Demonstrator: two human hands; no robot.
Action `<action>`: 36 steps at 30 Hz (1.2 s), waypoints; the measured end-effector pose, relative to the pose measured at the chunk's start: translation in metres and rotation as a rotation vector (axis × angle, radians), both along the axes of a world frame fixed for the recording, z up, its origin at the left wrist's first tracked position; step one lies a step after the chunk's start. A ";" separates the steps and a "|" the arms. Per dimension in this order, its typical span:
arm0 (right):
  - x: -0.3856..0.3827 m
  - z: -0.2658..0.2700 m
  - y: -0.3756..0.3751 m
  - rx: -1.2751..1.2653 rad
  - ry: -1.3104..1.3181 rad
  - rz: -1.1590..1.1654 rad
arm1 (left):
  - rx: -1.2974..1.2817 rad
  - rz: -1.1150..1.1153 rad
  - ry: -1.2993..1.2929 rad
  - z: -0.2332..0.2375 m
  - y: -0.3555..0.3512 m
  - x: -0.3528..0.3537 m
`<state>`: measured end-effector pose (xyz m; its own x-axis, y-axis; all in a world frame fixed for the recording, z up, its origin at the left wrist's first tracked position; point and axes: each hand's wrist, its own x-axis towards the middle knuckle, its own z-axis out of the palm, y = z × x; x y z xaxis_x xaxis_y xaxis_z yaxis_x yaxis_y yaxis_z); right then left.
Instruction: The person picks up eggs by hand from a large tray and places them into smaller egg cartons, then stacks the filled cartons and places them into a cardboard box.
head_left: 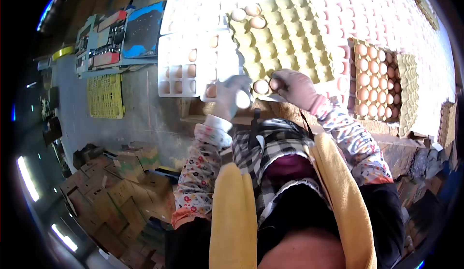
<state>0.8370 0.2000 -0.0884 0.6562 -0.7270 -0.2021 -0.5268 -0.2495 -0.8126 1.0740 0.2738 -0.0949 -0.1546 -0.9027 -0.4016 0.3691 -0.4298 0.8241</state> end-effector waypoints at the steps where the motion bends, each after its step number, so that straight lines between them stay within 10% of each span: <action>1: -0.004 -0.001 -0.009 0.267 -0.101 -0.068 | 0.021 -0.101 -0.528 0.012 0.000 -0.020; 3: -0.019 -0.014 -0.014 0.558 -0.461 -0.187 | -0.107 -0.380 -1.400 0.022 0.000 -0.051; 5: -0.027 -0.021 -0.013 0.447 -0.496 -0.117 | -0.186 -0.370 -1.438 0.010 0.001 -0.048; 9: -0.021 -0.011 -0.005 0.133 -0.387 0.015 | -0.102 0.018 -0.905 0.020 0.029 -0.013; 10: -0.005 -0.020 -0.007 0.824 -0.582 -0.422 | -0.073 0.257 -0.773 0.003 0.036 -0.003; 11: 0.017 -0.006 -0.010 0.676 -0.558 -0.319 | -0.041 0.486 -0.631 -0.002 0.038 0.006; 13: 0.061 0.006 -0.022 0.581 -0.472 -0.238 | -0.120 0.318 -1.383 -0.002 0.023 0.024; 16: 0.134 0.019 -0.034 0.035 -0.001 -0.015 | -0.102 -0.258 -1.720 -0.027 -0.009 0.045; 20: 0.207 -0.009 -0.067 -0.242 0.638 0.400 | -0.280 0.074 -1.384 -0.022 -0.001 0.042; 27: 0.219 -0.045 -0.096 -0.679 0.226 0.305 | -0.528 -0.168 -1.321 -0.051 0.022 0.043; 31: 0.152 0.011 -0.100 -0.671 -0.089 -0.137 | -0.515 -0.051 -1.065 -0.027 -0.007 0.065; 35: 0.010 -0.026 -0.113 -0.768 0.473 -0.828 | -0.215 -0.050 -0.870 -0.023 -0.047 0.052; 36: -0.009 -0.004 -0.117 -0.150 0.515 -0.779 | -0.056 -0.184 -0.945 -0.012 -0.056 0.043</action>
